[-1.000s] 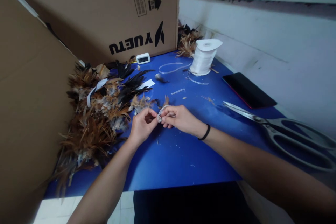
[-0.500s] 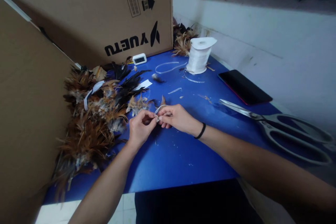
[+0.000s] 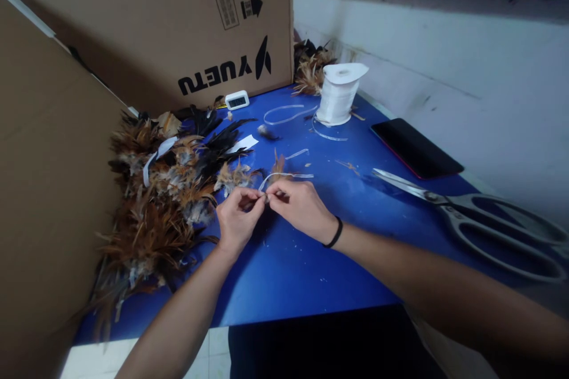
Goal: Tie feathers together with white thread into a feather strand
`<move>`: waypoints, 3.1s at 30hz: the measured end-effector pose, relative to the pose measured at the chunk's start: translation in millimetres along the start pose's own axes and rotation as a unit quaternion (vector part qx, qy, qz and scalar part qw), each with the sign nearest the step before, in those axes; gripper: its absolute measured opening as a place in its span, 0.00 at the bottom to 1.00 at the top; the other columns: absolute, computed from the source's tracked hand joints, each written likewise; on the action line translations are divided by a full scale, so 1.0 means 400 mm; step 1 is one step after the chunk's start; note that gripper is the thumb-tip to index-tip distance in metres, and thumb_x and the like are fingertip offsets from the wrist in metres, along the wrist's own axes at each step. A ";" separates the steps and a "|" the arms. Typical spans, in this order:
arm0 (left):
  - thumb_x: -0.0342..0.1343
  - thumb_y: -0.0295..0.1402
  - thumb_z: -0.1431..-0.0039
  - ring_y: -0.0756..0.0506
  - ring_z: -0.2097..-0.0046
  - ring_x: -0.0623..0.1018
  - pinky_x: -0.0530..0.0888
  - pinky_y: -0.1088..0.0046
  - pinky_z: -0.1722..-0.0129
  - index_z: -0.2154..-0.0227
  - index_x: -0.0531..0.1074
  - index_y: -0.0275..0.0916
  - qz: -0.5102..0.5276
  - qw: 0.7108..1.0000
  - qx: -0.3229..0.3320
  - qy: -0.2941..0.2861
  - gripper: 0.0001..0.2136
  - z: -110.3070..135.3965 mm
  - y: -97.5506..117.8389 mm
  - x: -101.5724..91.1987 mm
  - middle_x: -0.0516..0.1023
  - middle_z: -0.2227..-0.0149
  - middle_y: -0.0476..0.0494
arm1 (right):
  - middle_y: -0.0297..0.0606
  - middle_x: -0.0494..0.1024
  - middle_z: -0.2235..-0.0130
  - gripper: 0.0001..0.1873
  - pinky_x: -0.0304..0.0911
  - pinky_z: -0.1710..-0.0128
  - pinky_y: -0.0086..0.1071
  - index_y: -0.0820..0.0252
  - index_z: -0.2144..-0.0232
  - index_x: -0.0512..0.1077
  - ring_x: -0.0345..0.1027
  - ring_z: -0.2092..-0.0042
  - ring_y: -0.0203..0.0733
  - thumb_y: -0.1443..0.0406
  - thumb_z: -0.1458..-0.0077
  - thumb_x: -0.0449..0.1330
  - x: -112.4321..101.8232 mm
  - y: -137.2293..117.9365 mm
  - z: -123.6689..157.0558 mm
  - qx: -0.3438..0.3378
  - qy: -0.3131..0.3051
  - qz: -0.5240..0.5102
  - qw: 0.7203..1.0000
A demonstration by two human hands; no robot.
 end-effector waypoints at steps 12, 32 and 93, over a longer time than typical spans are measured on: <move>0.62 0.29 0.53 0.49 0.68 0.79 0.77 0.73 0.66 0.73 0.66 0.38 0.023 0.999 0.002 0.023 0.08 -0.004 0.000 -0.002 0.78 0.71 0.48 | 0.32 0.73 0.74 0.06 0.61 0.72 0.27 0.60 0.70 0.69 0.67 0.73 0.33 0.66 0.45 0.52 0.015 0.020 -0.001 0.038 -0.048 -0.106 0.993; 0.61 0.29 0.53 0.50 0.68 0.79 0.78 0.73 0.65 0.72 0.65 0.38 0.026 0.999 0.008 0.022 0.09 -0.003 0.001 0.000 0.77 0.69 0.48 | 0.32 0.71 0.74 0.04 0.64 0.75 0.27 0.60 0.69 0.66 0.67 0.72 0.33 0.65 0.46 0.52 0.026 0.026 -0.003 0.083 -0.081 -0.230 0.966; 0.64 0.25 0.62 0.54 0.76 0.72 0.71 0.78 0.74 0.74 0.61 0.39 0.189 0.956 -0.210 0.077 0.16 -0.014 -0.025 -0.001 0.70 0.78 0.55 | 0.27 0.62 0.77 0.05 0.53 0.72 0.27 0.58 0.72 0.61 0.54 0.76 0.31 0.72 0.51 0.50 0.012 -0.010 0.022 -0.082 -0.111 0.044 0.989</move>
Point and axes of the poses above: each hand's wrist, its own z-axis away from the middle knuckle, its own x-axis out of the palm, y = z × x, the point moved 2 cm from there along -z, towards the middle knuckle
